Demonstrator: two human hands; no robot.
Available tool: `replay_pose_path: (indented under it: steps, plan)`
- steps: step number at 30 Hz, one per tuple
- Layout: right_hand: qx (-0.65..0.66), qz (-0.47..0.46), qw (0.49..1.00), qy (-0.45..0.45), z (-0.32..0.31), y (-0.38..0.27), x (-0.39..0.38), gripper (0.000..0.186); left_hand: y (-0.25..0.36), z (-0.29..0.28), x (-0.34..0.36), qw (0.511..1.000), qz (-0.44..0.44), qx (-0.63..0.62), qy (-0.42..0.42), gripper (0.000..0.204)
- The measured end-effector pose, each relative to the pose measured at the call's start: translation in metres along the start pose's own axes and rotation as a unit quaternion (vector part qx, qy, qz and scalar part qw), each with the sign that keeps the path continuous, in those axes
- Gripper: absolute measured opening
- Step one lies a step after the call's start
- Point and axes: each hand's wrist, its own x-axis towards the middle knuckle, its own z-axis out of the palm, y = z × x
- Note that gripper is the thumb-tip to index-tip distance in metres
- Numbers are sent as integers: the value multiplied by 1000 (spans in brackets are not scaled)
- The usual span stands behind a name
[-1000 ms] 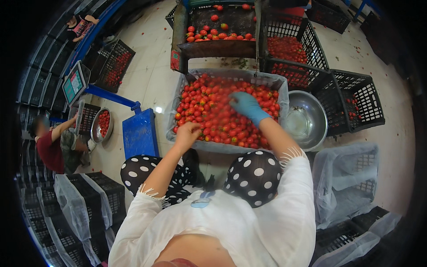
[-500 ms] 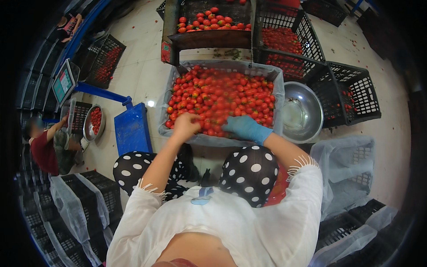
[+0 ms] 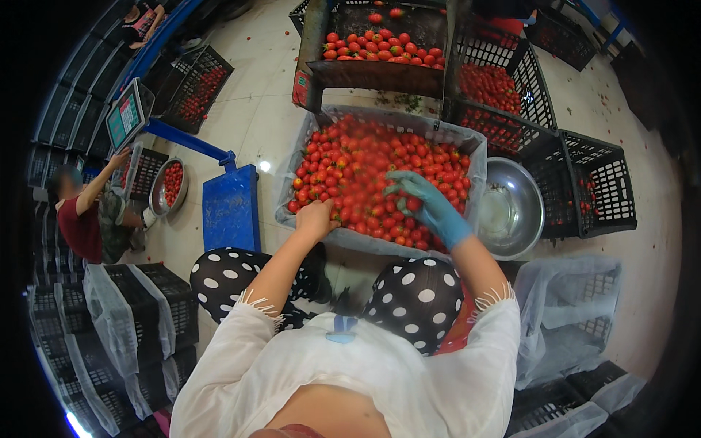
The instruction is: The person sorts red tomatoes from a conveyor belt into crates and moves full crates to a weighing station. They handle the produce by hand and using a blue-gloved hand, occasionally transfering items between crates and a large metal bowl.
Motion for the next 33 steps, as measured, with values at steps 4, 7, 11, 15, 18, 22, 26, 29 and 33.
replay_pose_path:
  steps: [4,7,11,15,18,22,26,29,33]
  plan:
    - [-314,-41,947,45,5,-5,67,31,-19,-7,12,971,1,-240,-16,35]
    - [-740,-262,619,29,13,7,129,26,-44,-26,24,689,-82,-719,-35,18]
    - [-832,-130,537,-38,36,11,159,24,-71,-59,40,502,-114,-856,43,14]
    - [-779,-117,614,-48,23,15,163,22,-81,-50,68,798,-135,-584,58,10]
    - [-513,-17,857,33,14,0,144,24,-81,-19,74,995,-30,16,97,11]
    - [-55,46,995,71,12,-30,81,28,-82,-5,73,996,-56,44,48,16]
    - [-233,92,964,91,5,-6,45,29,-97,-8,77,998,-7,41,44,16]
    - [-755,-148,638,-8,1,28,31,27,-106,-18,74,991,-9,-16,130,13]
    - [-852,-64,519,4,17,42,31,19,-98,-41,56,819,-123,-551,104,11]
